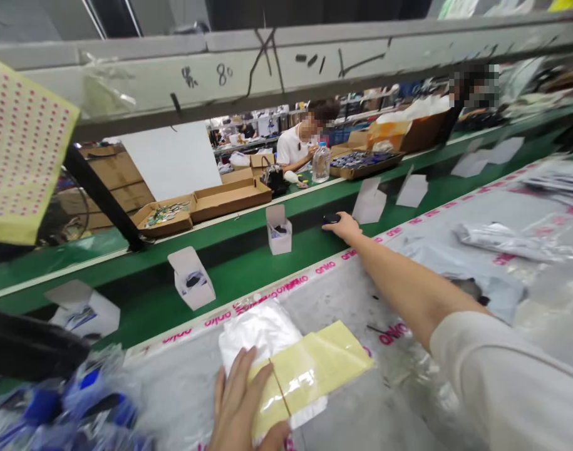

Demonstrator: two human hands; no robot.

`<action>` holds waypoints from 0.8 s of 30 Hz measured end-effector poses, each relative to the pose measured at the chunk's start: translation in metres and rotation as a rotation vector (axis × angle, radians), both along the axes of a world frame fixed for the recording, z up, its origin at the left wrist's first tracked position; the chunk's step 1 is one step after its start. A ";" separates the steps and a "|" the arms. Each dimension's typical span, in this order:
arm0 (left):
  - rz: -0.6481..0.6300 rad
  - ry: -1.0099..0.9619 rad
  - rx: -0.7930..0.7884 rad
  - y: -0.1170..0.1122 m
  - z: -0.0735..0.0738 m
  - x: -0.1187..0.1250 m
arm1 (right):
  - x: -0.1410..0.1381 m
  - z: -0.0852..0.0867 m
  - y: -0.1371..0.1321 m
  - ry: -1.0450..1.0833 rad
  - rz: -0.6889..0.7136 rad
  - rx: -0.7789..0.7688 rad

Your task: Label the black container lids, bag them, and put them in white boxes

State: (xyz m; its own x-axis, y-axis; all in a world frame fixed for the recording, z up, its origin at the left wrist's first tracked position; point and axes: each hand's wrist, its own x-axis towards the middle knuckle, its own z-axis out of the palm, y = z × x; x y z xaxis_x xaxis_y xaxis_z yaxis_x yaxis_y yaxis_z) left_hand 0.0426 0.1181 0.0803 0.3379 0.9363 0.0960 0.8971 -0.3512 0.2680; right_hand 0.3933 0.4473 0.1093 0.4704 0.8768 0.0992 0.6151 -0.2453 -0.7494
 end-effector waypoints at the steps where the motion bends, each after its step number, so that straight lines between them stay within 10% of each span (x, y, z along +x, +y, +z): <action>1: 0.000 -0.042 -0.010 -0.001 0.000 -0.001 | -0.005 0.001 -0.004 0.005 0.038 -0.001; 13: 0.006 -0.146 -0.194 -0.005 0.008 -0.004 | -0.136 0.011 -0.228 -0.021 0.891 0.015; 24: 0.010 -0.005 -0.198 0.002 0.047 0.016 | -0.116 -0.010 -0.220 0.224 1.177 -0.062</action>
